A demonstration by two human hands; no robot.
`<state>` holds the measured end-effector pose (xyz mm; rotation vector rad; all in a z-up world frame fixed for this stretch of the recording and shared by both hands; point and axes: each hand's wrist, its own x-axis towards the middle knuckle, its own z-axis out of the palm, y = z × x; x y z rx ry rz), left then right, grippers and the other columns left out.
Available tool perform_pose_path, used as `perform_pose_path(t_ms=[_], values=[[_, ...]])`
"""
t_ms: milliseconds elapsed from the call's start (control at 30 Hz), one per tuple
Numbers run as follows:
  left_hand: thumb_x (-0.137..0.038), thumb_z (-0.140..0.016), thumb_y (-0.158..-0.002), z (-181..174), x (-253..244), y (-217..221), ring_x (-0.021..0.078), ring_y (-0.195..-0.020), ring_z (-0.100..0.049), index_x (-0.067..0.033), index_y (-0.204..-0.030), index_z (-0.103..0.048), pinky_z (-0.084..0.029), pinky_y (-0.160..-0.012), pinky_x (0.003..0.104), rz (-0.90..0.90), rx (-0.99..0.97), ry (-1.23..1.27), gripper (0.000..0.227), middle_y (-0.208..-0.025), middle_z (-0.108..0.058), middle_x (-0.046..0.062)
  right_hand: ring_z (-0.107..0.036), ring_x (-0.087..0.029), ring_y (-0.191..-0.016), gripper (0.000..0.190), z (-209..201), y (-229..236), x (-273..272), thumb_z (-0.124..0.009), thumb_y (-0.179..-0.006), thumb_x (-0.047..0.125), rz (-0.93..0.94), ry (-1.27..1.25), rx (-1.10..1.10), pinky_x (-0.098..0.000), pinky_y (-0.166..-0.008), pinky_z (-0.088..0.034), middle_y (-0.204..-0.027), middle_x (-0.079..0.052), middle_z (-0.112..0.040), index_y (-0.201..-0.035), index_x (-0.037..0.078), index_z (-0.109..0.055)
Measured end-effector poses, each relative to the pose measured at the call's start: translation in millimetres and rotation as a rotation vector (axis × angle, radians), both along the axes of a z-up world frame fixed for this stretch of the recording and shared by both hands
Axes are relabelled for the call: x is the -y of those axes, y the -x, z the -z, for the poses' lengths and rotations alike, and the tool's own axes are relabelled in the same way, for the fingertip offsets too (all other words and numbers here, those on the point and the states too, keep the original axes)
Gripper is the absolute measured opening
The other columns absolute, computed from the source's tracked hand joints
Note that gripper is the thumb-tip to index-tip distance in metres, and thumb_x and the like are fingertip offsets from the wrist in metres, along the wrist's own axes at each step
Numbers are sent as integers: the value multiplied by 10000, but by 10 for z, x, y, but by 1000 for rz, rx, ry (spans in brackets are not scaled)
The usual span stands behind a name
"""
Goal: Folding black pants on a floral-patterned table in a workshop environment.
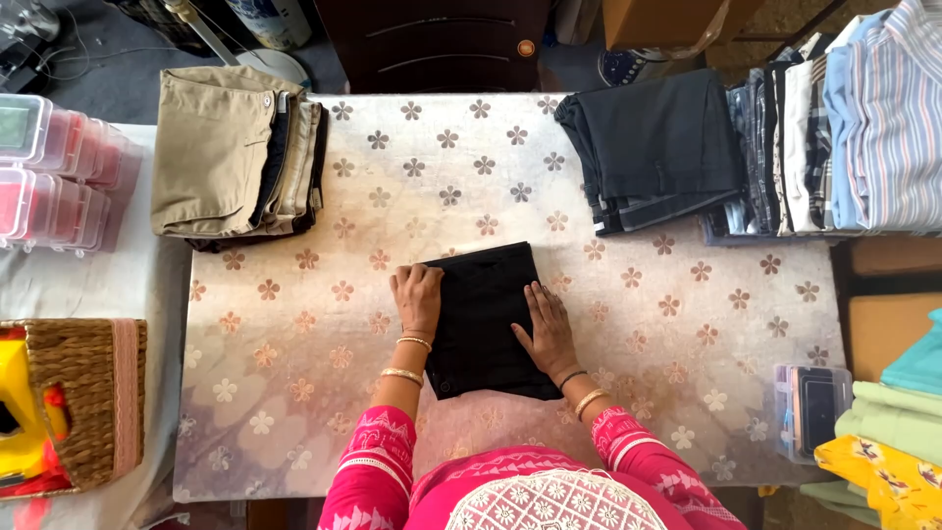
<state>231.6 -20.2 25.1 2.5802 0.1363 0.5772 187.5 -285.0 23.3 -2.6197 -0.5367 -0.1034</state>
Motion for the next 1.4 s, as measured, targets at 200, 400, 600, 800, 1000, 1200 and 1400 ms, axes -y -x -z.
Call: perform_pose_path(t_ms=[200, 400, 600, 800, 1000, 1200, 1400], values=[[-134, -758, -945, -64, -356, 168, 203, -893, -575, -90, -936, -672, -494, -853, 343, -76, -42, 199, 97, -911, -662, 33, -358, -348, -1478, 767, 31, 3, 23, -572, -975, 450, -8, 16, 5, -487, -1235, -257, -1609, -177, -359, -1575, 39, -329], [-78, -638, -1043, -337, -1579, 1474, 160, -748, -636, -40, -1031, -679, -524, -603, 276, -490, -107, 193, 58, -927, -706, 72, -357, -355, -1474, 764, 40, 4, 26, -552, -989, 468, -12, 5, -10, -488, -1231, -254, -1611, -182, -352, -1574, 33, -327], [-245, -775, -973, -244, -2203, 2552, 253, -969, -645, -78, -850, -774, -555, -775, 297, -856, 24, -488, 208, -1012, -734, 71, -360, -349, -1475, 759, 58, 8, 32, -539, -994, 470, -9, -2, -5, -489, -1231, -255, -1613, -177, -353, -1575, 30, -324], [-199, -699, -1005, -87, -1012, 1777, 226, -1082, -687, -86, -1101, -697, -571, -982, 345, -177, -24, -186, 148, -1134, -727, 83, -360, -355, -1475, 764, 59, 24, 29, -547, -990, 465, -8, -11, 14, -497, -1229, -254, -1609, -177, -359, -1575, 24, -328], [-469, -611, -925, -454, 253, 686, 418, -1527, -137, 85, -1522, -301, -79, -1227, 562, 187, -297, -15, 872, -1611, -268, 266, -372, -355, -1470, 757, 13, -4, 9, -590, -975, 441, -3, -6, 42, -493, -1227, -263, -1599, -177, -373, -1562, 27, -348], [-532, -546, -975, 28, 129, 387, 446, -1544, -90, 39, -1571, -252, -19, -1191, 680, 223, -285, -182, 876, -1647, -201, 279, -359, -372, -1469, 756, -25, 61, 3, -592, -973, 412, -2, -11, 18, -491, -1224, -264, -1604, -195, -358, -1565, 13, -339], [-556, -653, -896, 18, -245, -31, 359, -1435, -354, -36, -1527, -409, -209, -1154, 674, 273, -409, -134, 854, -1475, -473, 174, -403, -366, -1436, 736, -152, 450, 88, -625, -994, 393, 161, -159, -117, -444, -1203, -339, -1554, -189, -402, -1569, 39, -334]])
